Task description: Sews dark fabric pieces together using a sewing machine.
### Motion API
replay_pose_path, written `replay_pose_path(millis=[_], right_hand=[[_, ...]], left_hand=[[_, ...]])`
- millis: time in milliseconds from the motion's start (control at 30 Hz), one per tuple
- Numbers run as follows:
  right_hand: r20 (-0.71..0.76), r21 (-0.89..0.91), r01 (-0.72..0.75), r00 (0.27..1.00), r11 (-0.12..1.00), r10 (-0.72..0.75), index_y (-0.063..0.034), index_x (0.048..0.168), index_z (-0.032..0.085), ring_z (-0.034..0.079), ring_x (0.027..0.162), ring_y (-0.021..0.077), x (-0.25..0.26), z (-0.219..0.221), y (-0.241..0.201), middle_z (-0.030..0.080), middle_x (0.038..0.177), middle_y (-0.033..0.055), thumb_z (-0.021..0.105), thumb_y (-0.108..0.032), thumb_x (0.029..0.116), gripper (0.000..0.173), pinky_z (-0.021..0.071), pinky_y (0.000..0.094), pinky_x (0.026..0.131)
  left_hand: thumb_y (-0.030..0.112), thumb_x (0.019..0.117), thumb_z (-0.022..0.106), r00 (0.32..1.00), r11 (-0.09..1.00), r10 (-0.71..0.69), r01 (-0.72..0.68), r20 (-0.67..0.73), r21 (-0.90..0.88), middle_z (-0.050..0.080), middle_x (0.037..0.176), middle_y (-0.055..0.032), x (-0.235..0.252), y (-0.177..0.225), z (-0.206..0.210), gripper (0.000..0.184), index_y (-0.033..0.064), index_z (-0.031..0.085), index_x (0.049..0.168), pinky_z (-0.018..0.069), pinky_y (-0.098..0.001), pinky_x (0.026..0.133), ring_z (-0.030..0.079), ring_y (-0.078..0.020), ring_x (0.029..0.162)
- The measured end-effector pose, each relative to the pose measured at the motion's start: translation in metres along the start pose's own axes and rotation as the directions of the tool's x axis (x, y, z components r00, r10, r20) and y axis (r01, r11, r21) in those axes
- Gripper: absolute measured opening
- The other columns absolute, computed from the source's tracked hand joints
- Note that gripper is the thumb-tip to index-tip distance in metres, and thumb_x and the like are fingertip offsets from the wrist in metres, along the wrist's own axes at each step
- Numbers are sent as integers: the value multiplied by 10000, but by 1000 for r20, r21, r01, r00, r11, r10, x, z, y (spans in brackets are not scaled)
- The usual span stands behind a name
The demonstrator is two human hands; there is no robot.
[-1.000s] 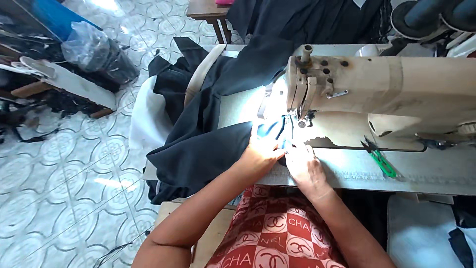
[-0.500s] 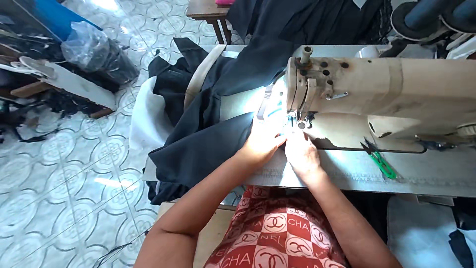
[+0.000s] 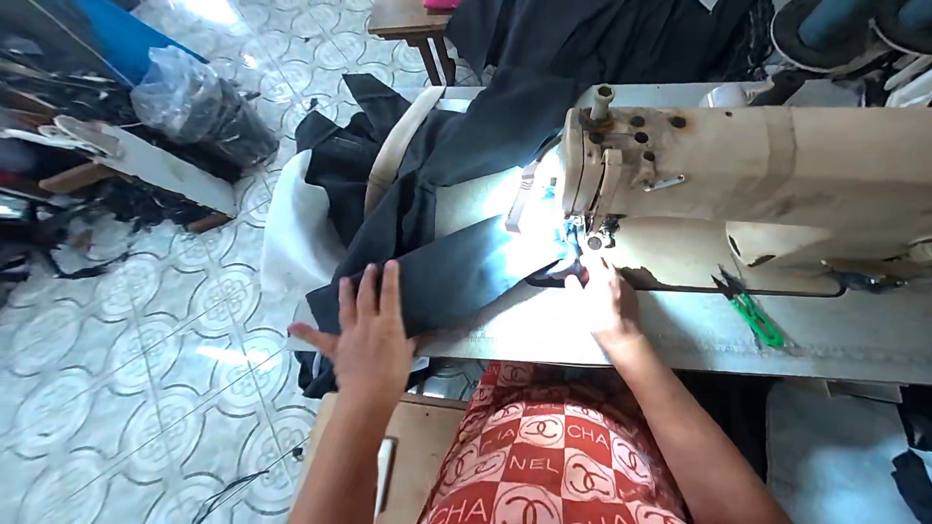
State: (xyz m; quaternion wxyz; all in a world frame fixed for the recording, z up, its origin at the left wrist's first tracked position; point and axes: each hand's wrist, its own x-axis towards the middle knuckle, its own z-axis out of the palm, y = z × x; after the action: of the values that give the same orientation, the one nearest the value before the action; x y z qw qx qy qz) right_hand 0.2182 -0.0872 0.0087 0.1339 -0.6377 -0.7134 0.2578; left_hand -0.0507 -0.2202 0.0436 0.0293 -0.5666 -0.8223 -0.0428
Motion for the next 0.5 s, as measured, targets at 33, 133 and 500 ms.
replay_pose_path(millis=[33,133,500], right_hand=[[-40,85,28,999,996,-25,-24,1237,677,703,1026,352,4,-1,1,701,1166,196,637,-216,983,321,562,560,866],[-128,395,73,991,916,-24,36,1319,574,704,990,319,17,1,6,696,1111,230,600,-171,1021,364,571,508,884],[1,426,5,1000,905,-6,33,1250,595,644,599,155,-34,-4,14,656,771,99,601,-173,1014,313,580,328,598]], left_hand=[[46,704,889,1000,999,-5,6,18,-36,542,1469,-239,-3,-13,-6,993,162,418,1571,117,-918,1017,477,-557,1351],[-65,784,794,984,947,94,-42,149,-320,679,1293,-212,-5,-43,-31,776,158,542,1483,386,-774,1015,648,-492,1152],[175,1001,649,920,847,324,-179,220,-500,722,1175,-154,112,-87,-74,304,96,689,1292,508,-624,914,684,-338,1048]])
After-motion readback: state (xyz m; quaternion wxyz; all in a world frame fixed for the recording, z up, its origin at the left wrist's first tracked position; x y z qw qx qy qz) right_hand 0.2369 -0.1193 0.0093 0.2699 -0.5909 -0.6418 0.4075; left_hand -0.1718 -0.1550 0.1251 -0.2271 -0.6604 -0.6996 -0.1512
